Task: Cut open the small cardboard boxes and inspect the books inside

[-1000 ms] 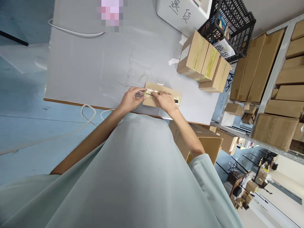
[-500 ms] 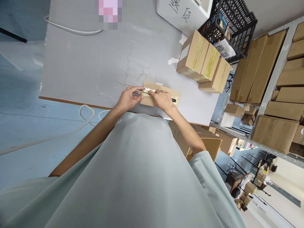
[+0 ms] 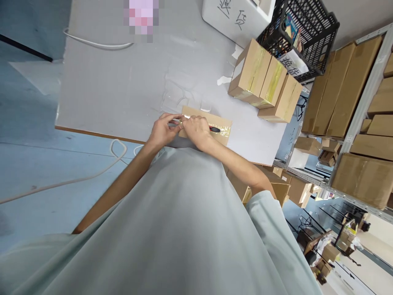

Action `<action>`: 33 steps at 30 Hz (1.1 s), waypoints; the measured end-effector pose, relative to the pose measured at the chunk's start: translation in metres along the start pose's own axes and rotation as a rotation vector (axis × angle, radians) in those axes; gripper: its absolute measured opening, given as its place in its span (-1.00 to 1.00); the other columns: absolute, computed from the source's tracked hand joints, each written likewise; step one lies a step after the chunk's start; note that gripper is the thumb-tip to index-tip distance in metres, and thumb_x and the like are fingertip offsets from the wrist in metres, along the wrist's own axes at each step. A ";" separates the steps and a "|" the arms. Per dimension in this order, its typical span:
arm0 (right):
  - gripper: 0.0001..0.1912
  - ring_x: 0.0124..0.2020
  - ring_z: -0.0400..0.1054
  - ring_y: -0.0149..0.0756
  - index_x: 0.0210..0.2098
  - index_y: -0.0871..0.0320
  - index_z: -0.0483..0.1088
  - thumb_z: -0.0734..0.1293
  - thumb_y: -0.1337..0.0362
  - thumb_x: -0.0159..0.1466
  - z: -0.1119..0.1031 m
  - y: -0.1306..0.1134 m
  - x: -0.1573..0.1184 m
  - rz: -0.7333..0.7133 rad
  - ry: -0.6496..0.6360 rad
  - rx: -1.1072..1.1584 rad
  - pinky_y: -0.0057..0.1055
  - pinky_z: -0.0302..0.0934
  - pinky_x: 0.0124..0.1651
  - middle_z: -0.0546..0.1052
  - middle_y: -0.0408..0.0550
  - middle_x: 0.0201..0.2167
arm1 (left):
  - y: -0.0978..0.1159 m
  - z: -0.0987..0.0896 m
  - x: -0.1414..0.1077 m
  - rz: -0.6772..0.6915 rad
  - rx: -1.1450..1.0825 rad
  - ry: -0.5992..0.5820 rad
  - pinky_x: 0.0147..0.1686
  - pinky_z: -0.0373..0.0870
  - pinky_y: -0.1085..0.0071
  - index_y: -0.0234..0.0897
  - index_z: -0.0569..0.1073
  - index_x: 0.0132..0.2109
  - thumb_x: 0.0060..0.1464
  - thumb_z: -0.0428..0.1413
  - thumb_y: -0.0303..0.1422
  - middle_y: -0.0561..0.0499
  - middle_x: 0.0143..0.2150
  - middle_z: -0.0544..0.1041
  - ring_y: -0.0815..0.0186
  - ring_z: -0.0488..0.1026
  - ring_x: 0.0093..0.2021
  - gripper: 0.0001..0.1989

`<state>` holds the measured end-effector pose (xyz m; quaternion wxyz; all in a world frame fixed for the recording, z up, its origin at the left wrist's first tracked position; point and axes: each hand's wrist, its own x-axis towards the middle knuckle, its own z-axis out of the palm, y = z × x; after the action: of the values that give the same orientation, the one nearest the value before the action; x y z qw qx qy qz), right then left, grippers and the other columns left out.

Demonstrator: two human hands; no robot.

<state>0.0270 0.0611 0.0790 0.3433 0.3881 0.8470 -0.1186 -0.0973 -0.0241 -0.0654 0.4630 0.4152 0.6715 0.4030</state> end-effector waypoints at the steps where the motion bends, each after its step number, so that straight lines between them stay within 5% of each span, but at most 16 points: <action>1: -0.48 0.19 0.64 0.09 0.31 0.28 0.56 0.07 0.56 0.61 0.002 0.005 -0.002 0.010 -0.020 0.002 -0.13 0.46 0.14 0.71 0.36 0.14 | 0.002 0.002 -0.002 -0.007 0.015 0.020 -0.10 0.70 0.28 -0.17 0.71 0.24 0.14 0.27 -0.36 -0.15 0.20 0.63 0.14 0.66 -0.04 -0.49; 4: -0.53 0.15 0.65 0.11 0.21 0.29 0.60 0.12 0.57 0.58 0.015 0.038 -0.020 0.073 -0.075 0.003 -0.15 0.44 0.09 0.72 0.41 0.12 | 0.006 0.006 -0.006 -0.023 0.048 0.077 -0.08 0.70 0.26 -0.15 0.71 0.24 0.15 0.24 -0.39 -0.13 0.20 0.64 0.16 0.67 -0.06 -0.49; 10: -0.48 0.16 0.63 0.03 0.33 0.15 0.54 0.13 0.56 0.57 0.050 0.104 -0.073 0.163 -0.086 -0.004 -0.19 0.39 0.08 0.70 0.32 0.15 | 0.013 0.013 -0.007 -0.044 0.096 0.097 -0.08 0.69 0.25 -0.15 0.73 0.17 0.12 0.23 -0.39 -0.12 0.19 0.66 0.14 0.68 -0.08 -0.54; 33: -0.47 0.19 0.64 0.01 0.42 0.16 0.48 0.14 0.55 0.61 0.085 0.160 -0.100 0.111 -0.105 0.103 -0.23 0.42 0.10 0.69 0.31 0.17 | 0.026 0.030 -0.009 -0.111 0.201 0.216 -0.07 0.71 0.11 -0.14 0.71 0.18 0.13 0.23 -0.38 -0.17 0.26 0.65 0.06 0.71 -0.04 -0.53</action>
<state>0.2337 0.0709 0.0941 0.3730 0.4448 0.7977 -0.1631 -0.0620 -0.0193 -0.0465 0.3657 0.3758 0.7763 0.3499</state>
